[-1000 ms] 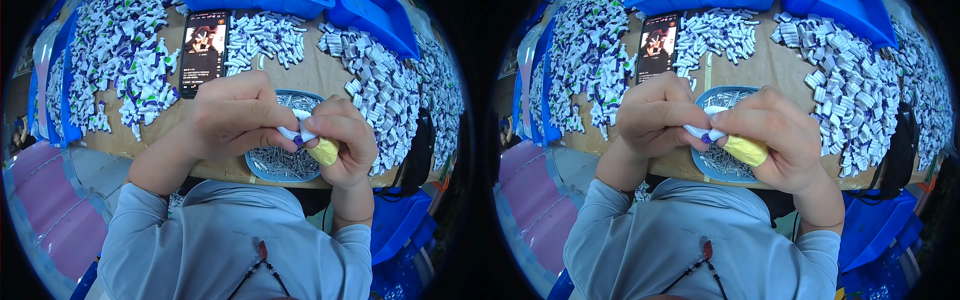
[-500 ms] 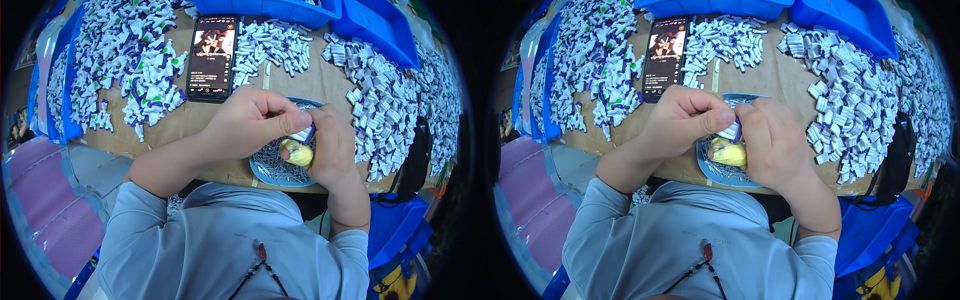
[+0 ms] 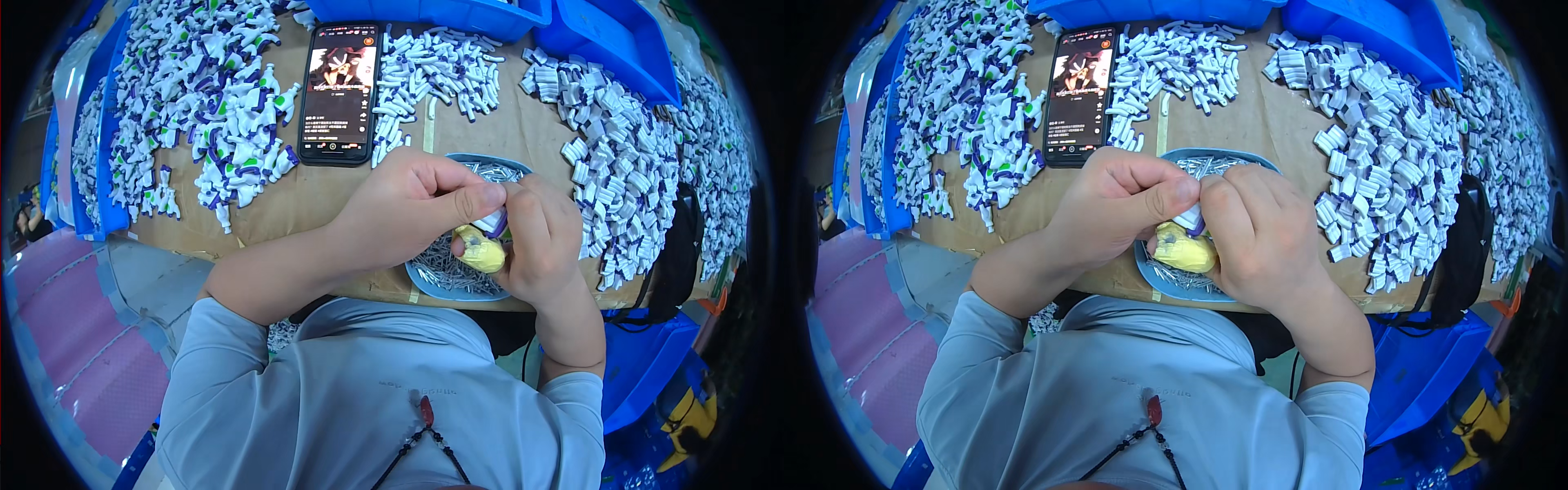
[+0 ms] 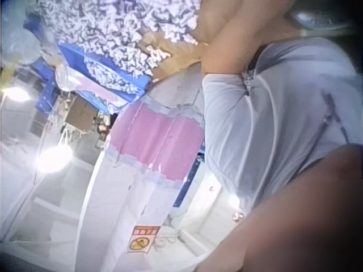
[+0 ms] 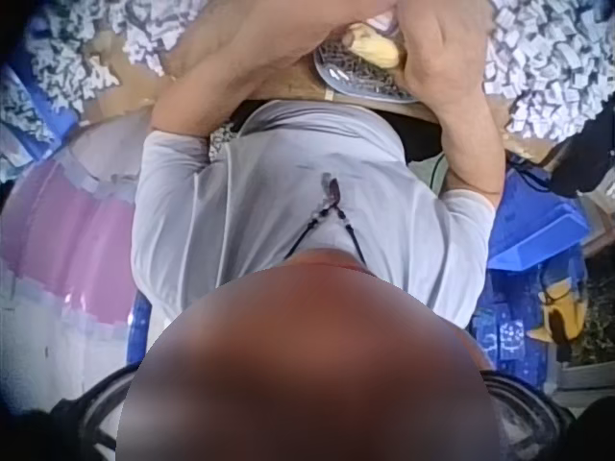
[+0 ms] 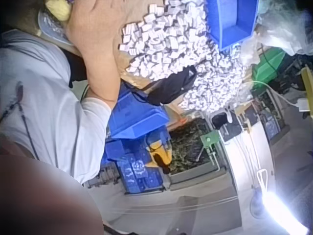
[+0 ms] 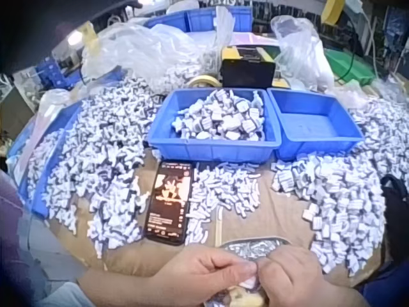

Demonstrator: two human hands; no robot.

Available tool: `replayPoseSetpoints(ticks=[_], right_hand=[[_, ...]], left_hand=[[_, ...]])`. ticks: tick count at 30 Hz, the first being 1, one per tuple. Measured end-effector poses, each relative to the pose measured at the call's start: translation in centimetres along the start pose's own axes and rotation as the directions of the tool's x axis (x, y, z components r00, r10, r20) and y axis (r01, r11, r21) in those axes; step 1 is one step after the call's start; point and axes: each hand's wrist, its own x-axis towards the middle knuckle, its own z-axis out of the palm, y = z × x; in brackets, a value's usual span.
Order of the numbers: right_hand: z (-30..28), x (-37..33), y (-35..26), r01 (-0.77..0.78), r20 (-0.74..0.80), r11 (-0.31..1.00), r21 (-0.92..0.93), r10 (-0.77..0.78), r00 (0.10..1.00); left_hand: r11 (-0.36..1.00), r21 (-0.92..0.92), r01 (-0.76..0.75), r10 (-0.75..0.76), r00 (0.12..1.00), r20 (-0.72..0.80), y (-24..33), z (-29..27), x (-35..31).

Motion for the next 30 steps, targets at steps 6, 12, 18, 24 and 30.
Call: replayPoseSetpoints(ticks=[6, 12, 18, 24, 30], right_hand=[[0.4, 0.0, 0.6, 0.062, -0.061, 0.998, 0.013, -0.061, 0.996], [-0.2, 0.5, -0.1, -0.074, -0.015, 0.996, -0.047, 0.074, 0.997], [-0.9, 0.6, 0.6, -0.087, -0.112, 0.982, 0.168, 0.106, 0.988], [-1.5, 0.8, 0.3, -0.119, -0.059, 0.939, 0.322, 0.145, 0.988], [-3.0, 0.5, 1.6, -0.293, 0.37, 0.742, 0.603, 0.066, 0.927]], left_hand=[[0.995, 0.09, -0.048, 0.049, 0.999, -0.014, -0.7, -0.1, 0.1], [0.976, 0.169, -0.139, 0.16, 0.98, -0.116, -0.3, -0.1, 0.2], [0.185, 0.772, -0.609, 0.809, 0.54, 0.232, -0.5, -1.6, 0.9], [0.118, 0.754, -0.646, 0.821, 0.49, 0.291, -0.6, -2.4, 0.9], [0.207, 0.929, -0.306, 0.841, 0.541, -0.009, 2.5, -5.3, 0.9]])
